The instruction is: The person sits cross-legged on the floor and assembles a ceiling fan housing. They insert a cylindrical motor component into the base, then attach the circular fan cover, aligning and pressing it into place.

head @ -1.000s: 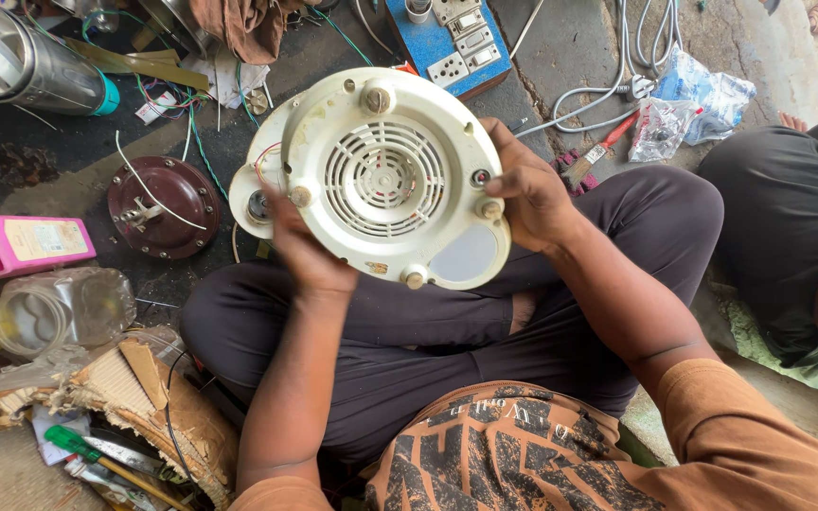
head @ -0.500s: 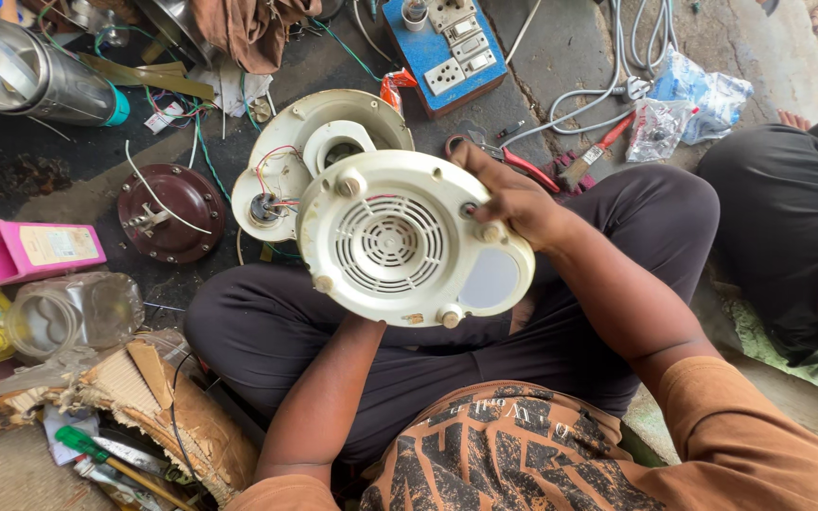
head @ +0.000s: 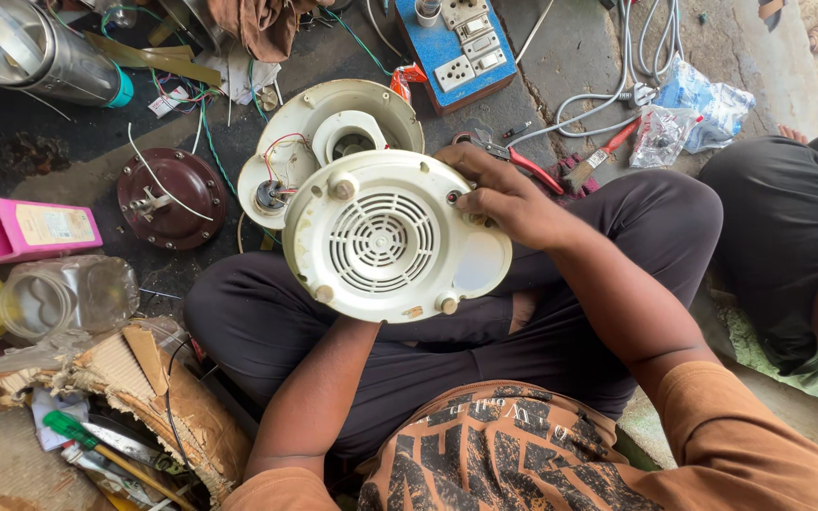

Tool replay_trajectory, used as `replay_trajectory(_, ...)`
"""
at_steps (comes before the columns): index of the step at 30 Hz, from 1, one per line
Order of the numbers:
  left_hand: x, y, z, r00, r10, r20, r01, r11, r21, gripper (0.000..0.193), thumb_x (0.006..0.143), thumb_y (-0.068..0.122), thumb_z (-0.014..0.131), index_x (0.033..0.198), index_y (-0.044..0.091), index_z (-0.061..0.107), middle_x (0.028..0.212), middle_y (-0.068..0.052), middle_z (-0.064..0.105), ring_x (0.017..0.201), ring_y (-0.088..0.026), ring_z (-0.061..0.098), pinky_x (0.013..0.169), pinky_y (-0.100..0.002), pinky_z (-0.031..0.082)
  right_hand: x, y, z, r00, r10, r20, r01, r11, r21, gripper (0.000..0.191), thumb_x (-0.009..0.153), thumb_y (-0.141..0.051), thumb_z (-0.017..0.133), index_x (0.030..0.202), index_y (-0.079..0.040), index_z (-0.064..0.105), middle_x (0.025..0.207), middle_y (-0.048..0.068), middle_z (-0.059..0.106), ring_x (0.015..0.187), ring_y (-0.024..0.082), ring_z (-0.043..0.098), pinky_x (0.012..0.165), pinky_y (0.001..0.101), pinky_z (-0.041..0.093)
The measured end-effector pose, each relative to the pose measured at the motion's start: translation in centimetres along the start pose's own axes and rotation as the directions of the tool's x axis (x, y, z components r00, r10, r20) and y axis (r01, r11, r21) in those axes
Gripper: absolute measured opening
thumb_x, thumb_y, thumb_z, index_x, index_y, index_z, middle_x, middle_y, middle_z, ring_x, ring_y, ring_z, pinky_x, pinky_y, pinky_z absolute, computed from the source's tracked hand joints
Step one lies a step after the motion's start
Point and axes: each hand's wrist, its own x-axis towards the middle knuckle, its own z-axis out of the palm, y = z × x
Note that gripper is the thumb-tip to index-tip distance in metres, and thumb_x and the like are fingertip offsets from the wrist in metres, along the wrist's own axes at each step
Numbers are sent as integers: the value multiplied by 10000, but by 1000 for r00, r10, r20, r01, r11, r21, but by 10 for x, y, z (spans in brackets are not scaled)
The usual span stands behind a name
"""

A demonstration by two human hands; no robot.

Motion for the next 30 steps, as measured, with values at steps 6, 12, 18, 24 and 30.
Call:
replay_trajectory(6,-4,1,1,1000,10,-12,-10,1000,4,519,1064,351,510,1441,-6,523,1350,-143,631,1202,-252,640,1055,-411,532,0,8,12,991,-112,-67,106,990,-96,568,910,-43,539,1473,21,502,1341,113,634,1219,141,604,1060,304,483)
replay_trajectory(12,-7,3,4,1000,16,-14,-16,1000,9,506,1060,334,516,1431,-10,531,1334,-144,637,1184,-248,646,1038,-405,537,-5,4,9,994,-96,-52,91,991,-95,551,924,-56,574,1470,8,533,1237,85,697,1021,95,670,892,265,562)
replay_trajectory(18,-9,6,9,1000,19,-4,-19,1000,17,492,1056,317,521,1420,-13,539,1318,-144,643,1165,-244,651,1021,-400,542,-3,1,12,991,-114,-73,100,979,-177,526,952,-78,605,1472,-10,565,1296,82,696,1030,91,656,891,273,563)
replay_trajectory(24,-10,9,12,1000,25,7,-25,999,25,479,1051,300,527,1410,-17,547,1302,-145,650,1146,-241,657,1005,-395,547,-1,5,11,970,-241,23,241,954,-180,515,971,-80,603,1477,-9,537,1550,151,544,1404,202,549,1140,356,484)
replay_trajectory(30,-9,11,16,1000,25,18,-26,999,34,465,1047,283,532,1399,-20,556,1286,-145,656,1127,-237,663,988,-390,552,-2,8,7,928,-367,66,372,899,-229,462,1010,-120,622,1457,-8,586,1548,163,560,1465,271,536,1258,416,416)
